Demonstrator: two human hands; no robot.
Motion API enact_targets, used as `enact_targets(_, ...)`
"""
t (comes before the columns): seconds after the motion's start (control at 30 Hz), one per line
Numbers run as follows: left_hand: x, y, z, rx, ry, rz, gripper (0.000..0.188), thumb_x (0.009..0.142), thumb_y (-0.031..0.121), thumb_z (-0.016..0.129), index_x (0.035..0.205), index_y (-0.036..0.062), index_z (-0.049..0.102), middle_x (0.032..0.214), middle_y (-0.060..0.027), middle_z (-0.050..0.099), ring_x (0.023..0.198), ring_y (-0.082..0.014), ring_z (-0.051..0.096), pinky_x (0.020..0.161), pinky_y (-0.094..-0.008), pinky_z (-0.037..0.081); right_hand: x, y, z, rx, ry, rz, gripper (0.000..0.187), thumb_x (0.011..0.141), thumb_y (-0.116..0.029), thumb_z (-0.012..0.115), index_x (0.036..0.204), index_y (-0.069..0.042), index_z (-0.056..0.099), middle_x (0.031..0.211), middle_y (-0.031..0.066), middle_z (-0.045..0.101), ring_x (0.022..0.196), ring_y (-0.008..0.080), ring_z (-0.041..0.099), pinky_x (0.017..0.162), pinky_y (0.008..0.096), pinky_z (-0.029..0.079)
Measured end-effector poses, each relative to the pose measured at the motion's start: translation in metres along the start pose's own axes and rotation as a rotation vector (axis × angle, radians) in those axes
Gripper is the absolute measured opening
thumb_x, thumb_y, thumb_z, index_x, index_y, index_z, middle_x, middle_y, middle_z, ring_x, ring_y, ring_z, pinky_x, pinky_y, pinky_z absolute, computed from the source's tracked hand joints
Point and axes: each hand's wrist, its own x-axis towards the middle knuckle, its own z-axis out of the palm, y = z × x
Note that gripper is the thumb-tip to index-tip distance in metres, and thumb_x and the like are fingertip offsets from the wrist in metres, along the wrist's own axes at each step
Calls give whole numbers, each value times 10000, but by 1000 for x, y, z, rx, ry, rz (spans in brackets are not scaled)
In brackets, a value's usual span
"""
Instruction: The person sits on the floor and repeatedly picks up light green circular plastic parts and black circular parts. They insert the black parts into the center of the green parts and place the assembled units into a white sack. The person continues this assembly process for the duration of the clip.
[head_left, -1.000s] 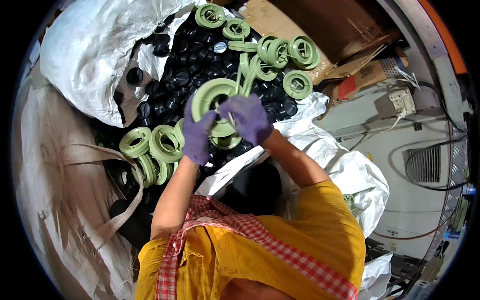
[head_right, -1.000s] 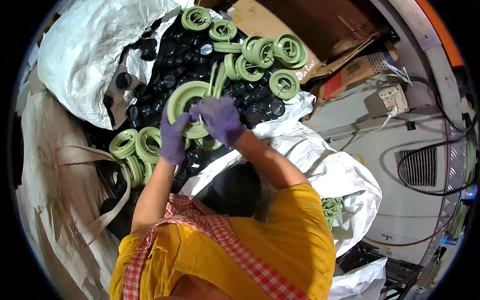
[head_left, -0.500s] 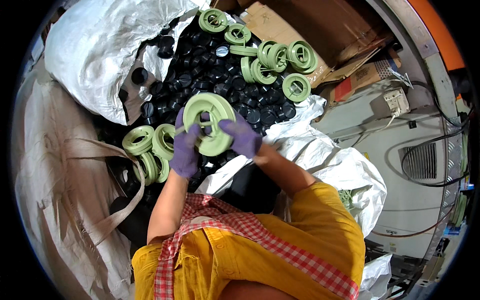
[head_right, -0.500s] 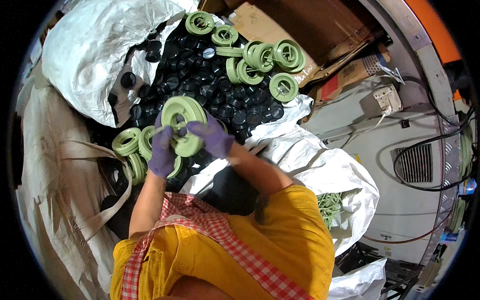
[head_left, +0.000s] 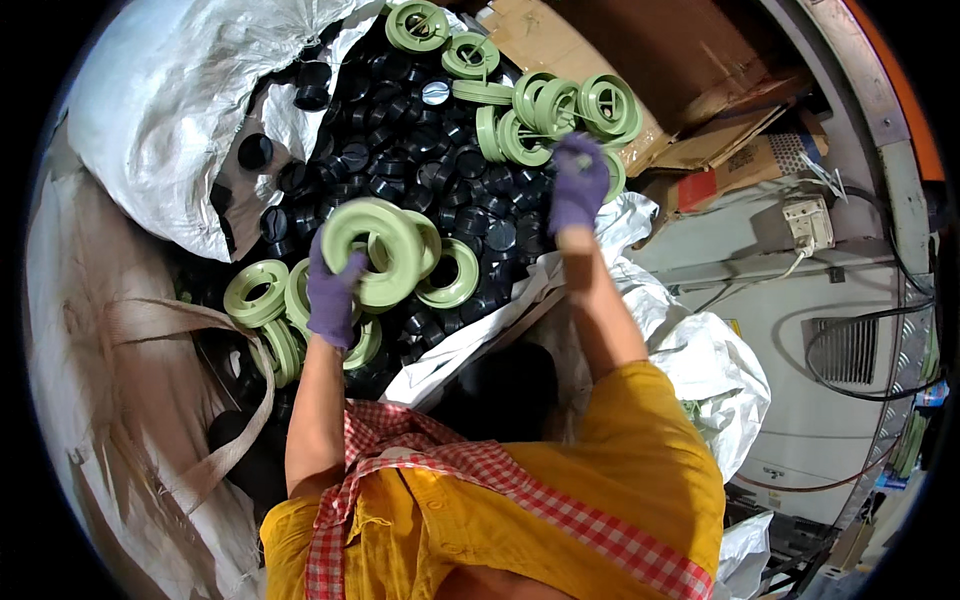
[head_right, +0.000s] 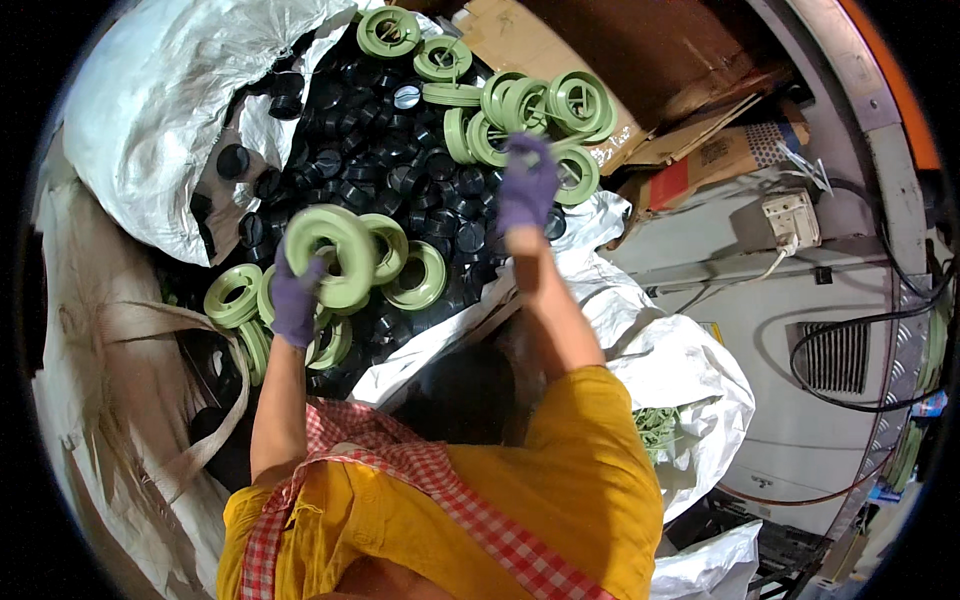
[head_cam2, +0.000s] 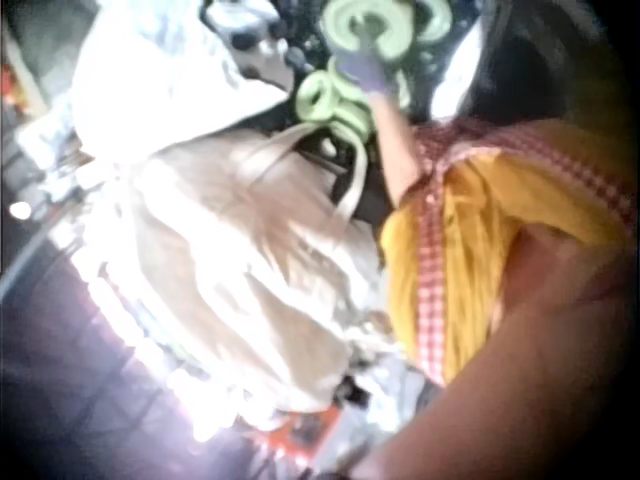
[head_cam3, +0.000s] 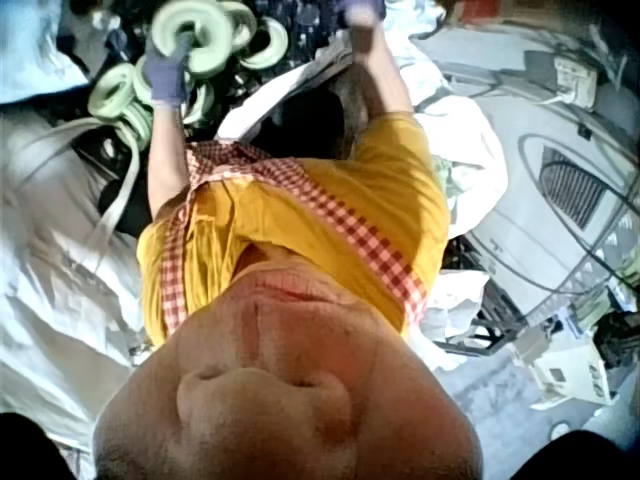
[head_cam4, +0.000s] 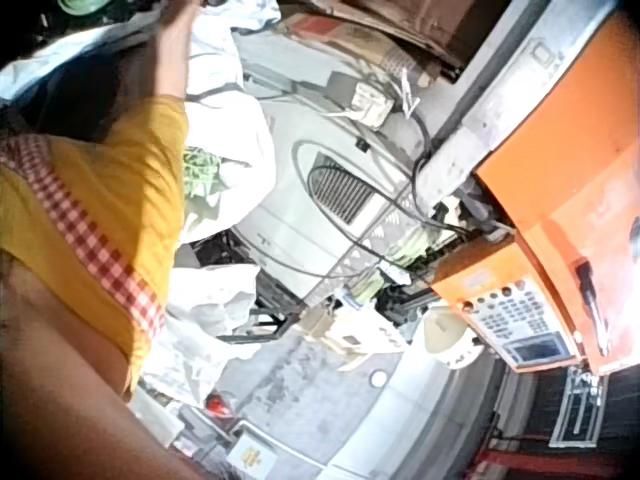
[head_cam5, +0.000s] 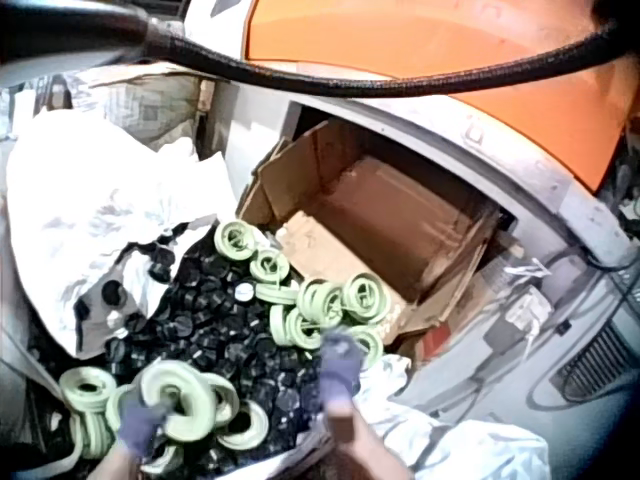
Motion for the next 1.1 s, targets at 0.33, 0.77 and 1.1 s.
enact_targets(0.33, -58, -45, -32, 124, 14, -83, 486, 825, 28, 637, 1268, -39, 448, 1173, -111, 546, 1017, -170, 549, 886, -306, 461, 186, 98, -27, -1193, -45, 208, 915, 641, -428, 767, 1401, -207, 309, 1385, 170, 366, 1225, 360, 445, 1002, 455, 381)
enact_targets(0.77, -72, -49, 8, 147, -144, -300, 402, 856, 84, 628, 1216, -58, 519, 1053, -57, 597, 891, -105, 554, 800, -243, 473, 149, 129, -42, -825, 189, -62, 449, 663, -29, 610, 1111, -29, 576, 1089, 198, 607, 1044, 332, 573, 923, 364, 434)
enact_targets(1.1, -39, 28, 77, -34, -77, 124, 396, 872, 144, 592, 1222, -22, 510, 1088, -65, 604, 938, -139, 594, 808, -261, 487, -31, -63, 4, -107, -304, 124, 327, 708, -48, 594, 1032, -18, 560, 928, 114, 618, 860, 216, 601, 806, 302, 475)
